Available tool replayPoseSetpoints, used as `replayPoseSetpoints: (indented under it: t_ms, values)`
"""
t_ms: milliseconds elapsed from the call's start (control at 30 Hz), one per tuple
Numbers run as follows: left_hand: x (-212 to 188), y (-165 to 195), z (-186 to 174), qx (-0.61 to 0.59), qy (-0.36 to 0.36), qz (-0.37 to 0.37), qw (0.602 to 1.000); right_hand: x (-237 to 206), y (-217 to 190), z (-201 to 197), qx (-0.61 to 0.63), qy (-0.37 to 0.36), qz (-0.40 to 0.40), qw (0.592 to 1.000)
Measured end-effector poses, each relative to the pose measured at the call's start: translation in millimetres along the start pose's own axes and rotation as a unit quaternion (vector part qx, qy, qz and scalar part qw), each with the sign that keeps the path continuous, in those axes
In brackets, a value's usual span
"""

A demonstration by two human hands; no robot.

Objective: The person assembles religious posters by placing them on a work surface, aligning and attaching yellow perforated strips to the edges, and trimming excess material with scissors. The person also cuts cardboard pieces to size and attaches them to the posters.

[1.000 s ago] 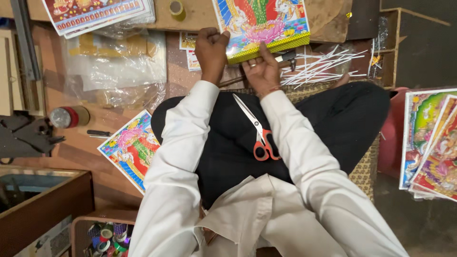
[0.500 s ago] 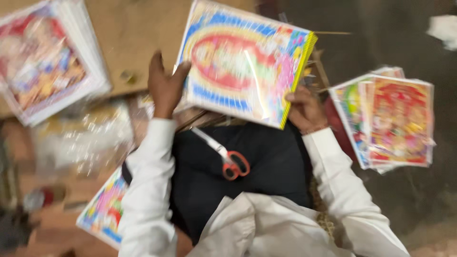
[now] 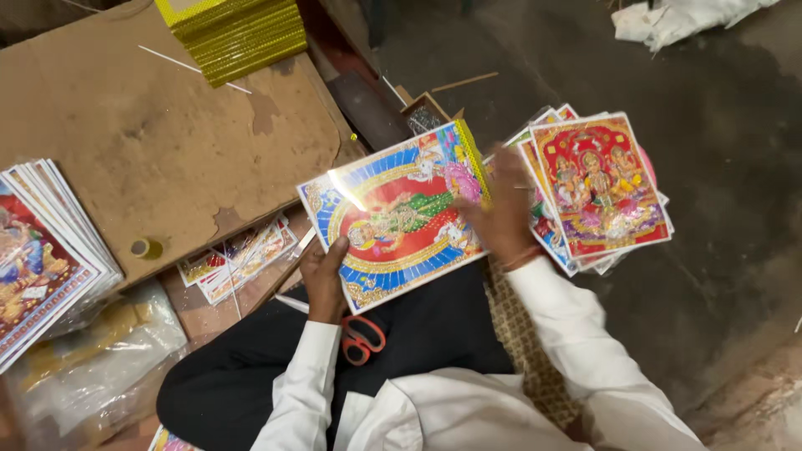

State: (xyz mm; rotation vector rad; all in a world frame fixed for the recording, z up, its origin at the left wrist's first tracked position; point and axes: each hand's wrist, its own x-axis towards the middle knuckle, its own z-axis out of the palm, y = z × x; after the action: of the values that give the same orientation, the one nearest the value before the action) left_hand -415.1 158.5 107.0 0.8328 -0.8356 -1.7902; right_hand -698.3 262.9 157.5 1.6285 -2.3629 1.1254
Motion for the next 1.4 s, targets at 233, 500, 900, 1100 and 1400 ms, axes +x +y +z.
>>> replayPoseSetpoints:
  t_ms: [233,500,900,1100,1400]
  values:
    - [-25.5,-10.7,-1.4,-0.042,0.016,0.029,0.999,13.3,-98.8,64.8,-0.094,-0.173,-0.015,0.980]
    - [-22.2,-26.6,-11.4,0.003,0.039,0.057,0.998,38.0,-67.5,47.7,-0.134,-0.118,0.046,0.983]
    - [-30.3,-19.9,0.2,0.017,0.047,0.083,0.995,-65.8,-39.9,13.9,-0.143,-0.095,0.041,0.984]
    - [-27.6,-21.7,-4.1,0.036,0.047,0.087,0.994,-71.9,-29.8,18.8,-0.061,-0.056,0.049,0.995]
    - [-16.8,-18.0,-7.3,0.009,0.058,0.058,0.997,38.1,-31.8,29.1,0.098,-0.037,0.079,0.991]
